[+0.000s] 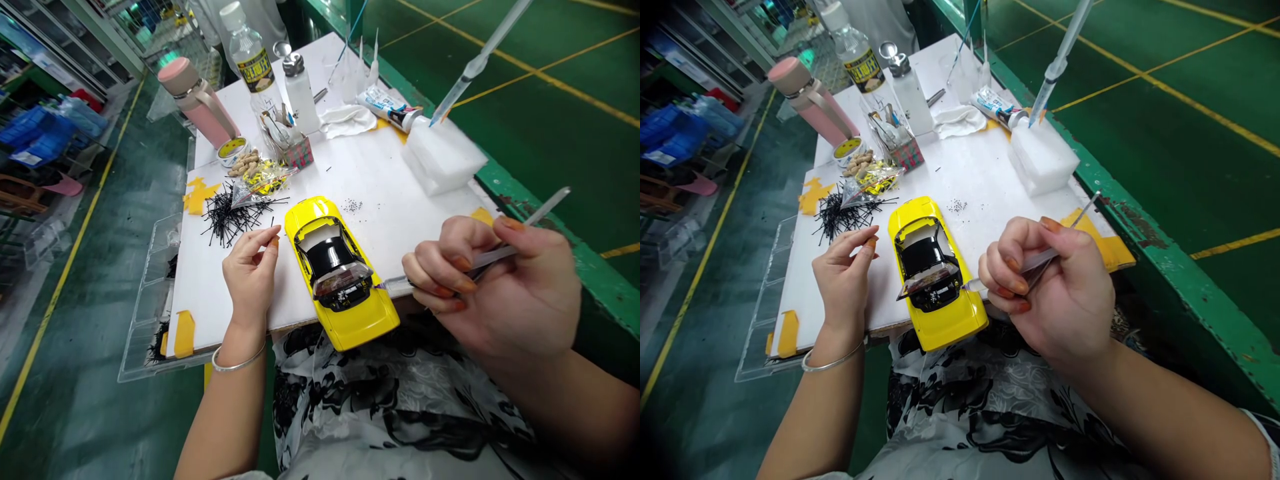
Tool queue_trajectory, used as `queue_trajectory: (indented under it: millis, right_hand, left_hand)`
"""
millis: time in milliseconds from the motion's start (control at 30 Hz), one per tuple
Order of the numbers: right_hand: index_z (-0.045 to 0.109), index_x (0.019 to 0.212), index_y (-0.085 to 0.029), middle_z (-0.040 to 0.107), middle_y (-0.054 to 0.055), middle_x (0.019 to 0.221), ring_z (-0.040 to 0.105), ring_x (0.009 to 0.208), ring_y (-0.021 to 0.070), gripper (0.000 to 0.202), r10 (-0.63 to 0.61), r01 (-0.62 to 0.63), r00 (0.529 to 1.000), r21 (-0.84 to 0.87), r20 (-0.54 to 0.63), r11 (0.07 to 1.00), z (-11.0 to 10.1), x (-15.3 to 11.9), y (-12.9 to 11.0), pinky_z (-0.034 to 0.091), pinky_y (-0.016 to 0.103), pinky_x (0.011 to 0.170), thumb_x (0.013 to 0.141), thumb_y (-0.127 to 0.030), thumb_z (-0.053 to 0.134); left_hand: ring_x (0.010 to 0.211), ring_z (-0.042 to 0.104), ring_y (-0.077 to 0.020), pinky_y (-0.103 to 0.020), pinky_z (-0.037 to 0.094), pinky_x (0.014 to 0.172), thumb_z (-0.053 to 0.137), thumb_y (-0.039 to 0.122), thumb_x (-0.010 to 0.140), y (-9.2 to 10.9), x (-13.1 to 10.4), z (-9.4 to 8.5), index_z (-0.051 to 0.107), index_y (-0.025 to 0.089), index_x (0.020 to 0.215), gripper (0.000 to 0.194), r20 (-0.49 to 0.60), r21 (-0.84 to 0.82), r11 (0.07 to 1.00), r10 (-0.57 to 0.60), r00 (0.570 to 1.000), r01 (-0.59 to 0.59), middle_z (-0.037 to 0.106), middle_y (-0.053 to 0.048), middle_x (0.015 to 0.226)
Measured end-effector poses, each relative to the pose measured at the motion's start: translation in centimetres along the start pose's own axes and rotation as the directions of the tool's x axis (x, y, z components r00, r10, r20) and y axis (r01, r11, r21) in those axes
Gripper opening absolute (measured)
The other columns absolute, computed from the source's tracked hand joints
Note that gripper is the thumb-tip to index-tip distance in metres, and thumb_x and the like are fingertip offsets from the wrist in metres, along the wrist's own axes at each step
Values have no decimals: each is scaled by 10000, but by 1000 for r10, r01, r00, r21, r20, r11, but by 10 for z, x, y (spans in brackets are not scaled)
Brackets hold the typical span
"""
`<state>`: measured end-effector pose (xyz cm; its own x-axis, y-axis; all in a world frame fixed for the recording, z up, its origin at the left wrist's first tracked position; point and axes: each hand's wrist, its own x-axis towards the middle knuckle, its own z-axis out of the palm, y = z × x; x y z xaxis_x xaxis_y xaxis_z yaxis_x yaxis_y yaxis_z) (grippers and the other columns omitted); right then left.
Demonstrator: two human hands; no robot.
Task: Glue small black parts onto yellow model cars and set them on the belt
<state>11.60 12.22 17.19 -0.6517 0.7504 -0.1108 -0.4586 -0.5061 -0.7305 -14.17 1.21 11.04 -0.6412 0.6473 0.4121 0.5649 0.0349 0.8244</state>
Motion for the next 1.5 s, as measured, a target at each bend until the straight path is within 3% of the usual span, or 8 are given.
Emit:
queue_trajectory:
  millis: [533,733,900,1033,1100,1200,1367,1500]
  right_hand:
    - [564,584,-209,356,-18,488,293,463,124,417,17,-9,992,-66,124,998,1,6,-6,212,202,355,917,-458,591]
    - [558,635,-204,418,-15,519,324,465,107,480,134,-20,918,-292,374,956,5,14,-12,217,247,392,988,-529,580]
    - [610,635,-195,467,-2,537,351,458,100,563,226,-29,887,-440,403,898,14,20,-29,221,262,395,962,-653,634]
    - [544,557,-217,368,-33,465,320,435,101,570,-11,89,976,-355,217,931,8,27,-52,154,242,352,858,-644,773]
    - [500,567,-218,299,-62,488,276,466,88,557,-141,158,987,-258,82,953,-2,32,-58,114,216,349,735,-578,890]
    - [477,606,-217,251,-85,540,229,523,79,536,-146,142,988,-59,-53,988,-21,39,-52,90,188,369,608,-479,945]
    - [332,618,-225,203,-76,553,227,517,92,623,-22,18,999,155,27,988,-38,47,-20,84,161,365,708,-523,872]
    - [290,624,-229,210,-68,545,224,497,96,628,-22,6,997,195,79,981,-37,49,-7,109,149,357,786,-526,819]
  left_hand:
    - [897,696,-117,-190,573,668,737,216,915,0,1,-1,869,303,1094,239,0,-17,1000,-19,1000,19,769,-23,1029]
    - [913,696,-130,-199,571,676,749,238,911,-2,1,-1,868,286,1099,228,0,-8,1000,-28,1000,28,768,-36,1036]
    - [914,701,-145,-216,573,673,748,266,915,-2,1,-1,864,269,1112,229,-3,7,999,-40,999,40,765,-47,1043]
    - [930,699,-153,-225,574,687,759,275,915,0,0,-2,867,272,1100,214,-5,27,999,-42,999,42,765,-49,1041]
    - [932,694,-151,-223,572,695,764,271,916,1,-1,-2,869,281,1093,205,-2,25,999,-43,999,43,767,-46,1042]
    - [926,686,-142,-213,570,700,764,253,922,1,-1,-3,870,297,1089,202,0,13,999,-44,999,44,770,-37,1038]
    - [929,681,-130,-200,566,716,768,218,917,-3,0,-3,866,319,1101,231,-7,-15,999,-43,999,43,769,-22,1043]
    - [963,697,-150,-216,583,724,774,231,917,-5,0,-3,866,303,1103,220,-8,-16,998,-54,999,53,768,-35,1062]
